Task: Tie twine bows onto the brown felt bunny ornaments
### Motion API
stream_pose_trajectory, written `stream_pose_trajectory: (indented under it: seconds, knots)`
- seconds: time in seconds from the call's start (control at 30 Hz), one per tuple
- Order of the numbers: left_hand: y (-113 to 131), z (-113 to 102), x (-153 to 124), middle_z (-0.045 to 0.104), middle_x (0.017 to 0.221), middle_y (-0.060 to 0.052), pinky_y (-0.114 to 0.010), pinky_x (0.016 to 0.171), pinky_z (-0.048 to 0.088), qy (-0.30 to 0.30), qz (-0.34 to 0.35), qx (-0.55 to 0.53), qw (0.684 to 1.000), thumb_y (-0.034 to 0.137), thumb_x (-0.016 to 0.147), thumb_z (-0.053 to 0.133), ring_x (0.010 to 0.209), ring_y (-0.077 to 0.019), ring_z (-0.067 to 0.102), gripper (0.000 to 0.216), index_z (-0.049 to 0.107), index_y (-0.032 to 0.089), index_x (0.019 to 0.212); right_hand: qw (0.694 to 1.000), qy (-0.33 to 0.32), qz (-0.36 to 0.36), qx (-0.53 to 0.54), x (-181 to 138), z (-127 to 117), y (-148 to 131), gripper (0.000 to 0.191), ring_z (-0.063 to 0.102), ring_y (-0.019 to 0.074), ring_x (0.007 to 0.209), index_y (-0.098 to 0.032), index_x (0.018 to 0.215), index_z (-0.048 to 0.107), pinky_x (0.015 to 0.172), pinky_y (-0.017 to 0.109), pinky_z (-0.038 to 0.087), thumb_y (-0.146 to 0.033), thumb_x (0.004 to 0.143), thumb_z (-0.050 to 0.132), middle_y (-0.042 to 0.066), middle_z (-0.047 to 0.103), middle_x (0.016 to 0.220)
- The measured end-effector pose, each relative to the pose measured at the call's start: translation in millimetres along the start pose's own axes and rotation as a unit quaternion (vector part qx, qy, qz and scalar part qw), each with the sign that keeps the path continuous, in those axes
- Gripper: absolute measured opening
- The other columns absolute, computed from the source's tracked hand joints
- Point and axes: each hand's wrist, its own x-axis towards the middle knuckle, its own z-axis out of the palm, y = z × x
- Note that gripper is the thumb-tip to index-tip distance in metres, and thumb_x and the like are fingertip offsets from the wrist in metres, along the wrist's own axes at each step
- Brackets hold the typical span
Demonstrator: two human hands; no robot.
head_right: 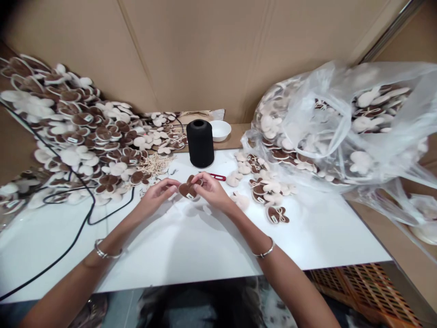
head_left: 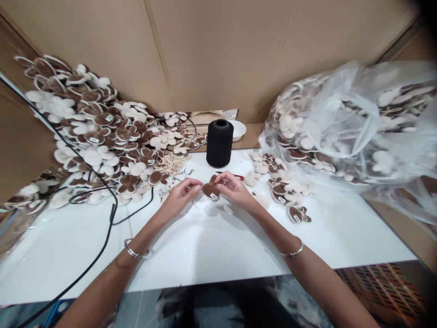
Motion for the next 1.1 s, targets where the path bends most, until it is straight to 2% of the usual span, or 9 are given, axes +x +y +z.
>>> stream_pose_trajectory:
  seconds: [0.07, 0.17, 0.27, 0.4, 0.53, 0.67, 0.87, 1.1]
  knots:
    - [2, 4, -2, 0.067, 0.099, -0.006, -0.029, 0.077, 0.046, -0.040, -0.019, -0.045, 0.998, 0.046, 0.090, 0.055, 0.088, -0.0185, 0.061, 0.033, 0.064, 0.019, 0.105, 0.999, -0.033, 0.004, -0.016, -3, 4, 2, 0.015, 0.056, 0.0126, 0.074, -0.020, 0.096, 0.053, 0.067, 0.026, 0.046, -0.033, 0.089, 0.059, 0.002, 0.058, 0.090]
    - [1, 10, -4, 0.066, 0.084, -0.003, -0.027, 0.072, 0.045, -0.074, -0.026, -0.081, 0.994, 0.046, 0.088, 0.059, 0.079, -0.0164, 0.060, 0.030, 0.064, 0.016, 0.091, 0.997, -0.050, 0.010, -0.062, -6, 9, 2, 0.012, 0.057, 0.0136, 0.076, -0.020, 0.097, 0.053, 0.070, 0.028, 0.046, -0.032, 0.093, 0.052, 0.002, 0.059, 0.087]
    - [-2, 14, -4, 0.064, 0.078, -0.002, -0.025, 0.068, 0.045, -0.057, -0.027, -0.114, 0.992, 0.044, 0.085, 0.064, 0.073, -0.0143, 0.058, 0.028, 0.063, 0.016, 0.084, 0.997, -0.039, 0.018, -0.058, -7, 13, 1, 0.015, 0.058, 0.0136, 0.075, -0.021, 0.100, 0.051, 0.071, 0.028, 0.046, -0.034, 0.094, 0.050, 0.002, 0.060, 0.086]
    - [-1, 15, -4, 0.063, 0.075, -0.001, -0.025, 0.066, 0.046, -0.019, -0.025, -0.146, 0.989, 0.043, 0.082, 0.068, 0.069, -0.0132, 0.059, 0.029, 0.062, 0.015, 0.081, 0.998, -0.031, 0.050, -0.014, -8, 16, 0, 0.027, 0.060, 0.0140, 0.076, -0.023, 0.108, 0.047, 0.070, 0.028, 0.048, -0.039, 0.089, 0.059, 0.001, 0.059, 0.091]
    - [3, 17, -4, 0.061, 0.073, 0.000, -0.025, 0.065, 0.047, 0.008, -0.029, -0.154, 0.988, 0.043, 0.081, 0.069, 0.066, -0.0126, 0.059, 0.029, 0.062, 0.015, 0.085, 0.995, -0.039, 0.079, -0.051, -7, 16, 3, 0.025, 0.059, 0.0141, 0.072, -0.020, 0.089, 0.051, 0.065, 0.027, 0.047, -0.043, 0.088, 0.060, 0.000, 0.057, 0.083]
    - [3, 20, -5, 0.061, 0.080, -0.001, -0.026, 0.066, 0.047, -0.001, -0.044, -0.174, 0.984, 0.043, 0.084, 0.065, 0.067, -0.0122, 0.060, 0.028, 0.061, 0.016, 0.087, 0.992, -0.032, 0.088, -0.084, -7, 15, 1, 0.027, 0.056, 0.0124, 0.063, -0.020, 0.079, 0.047, 0.059, 0.025, 0.043, -0.042, 0.089, 0.056, -0.003, 0.052, 0.072]
    - [0, 21, -4, 0.052, 0.068, 0.003, -0.023, 0.063, 0.041, -0.006, -0.042, -0.148, 0.988, 0.046, 0.087, 0.061, 0.064, -0.0105, 0.051, 0.032, 0.054, 0.017, 0.076, 0.989, -0.048, 0.097, -0.101, -9, 15, -5, 0.027, 0.056, 0.0127, 0.064, -0.019, 0.079, 0.049, 0.060, 0.025, 0.043, -0.043, 0.090, 0.055, -0.003, 0.054, 0.072]
    - [-5, 17, -2, 0.049, 0.061, 0.003, -0.024, 0.057, 0.037, 0.048, -0.028, -0.120, 0.991, 0.050, 0.082, 0.065, 0.059, -0.0111, 0.048, 0.038, 0.051, 0.017, 0.069, 0.987, -0.072, 0.104, -0.103, -8, 16, 0, 0.038, 0.054, 0.0126, 0.062, -0.018, 0.074, 0.052, 0.065, 0.027, 0.042, -0.049, 0.095, 0.044, 0.001, 0.060, 0.068]
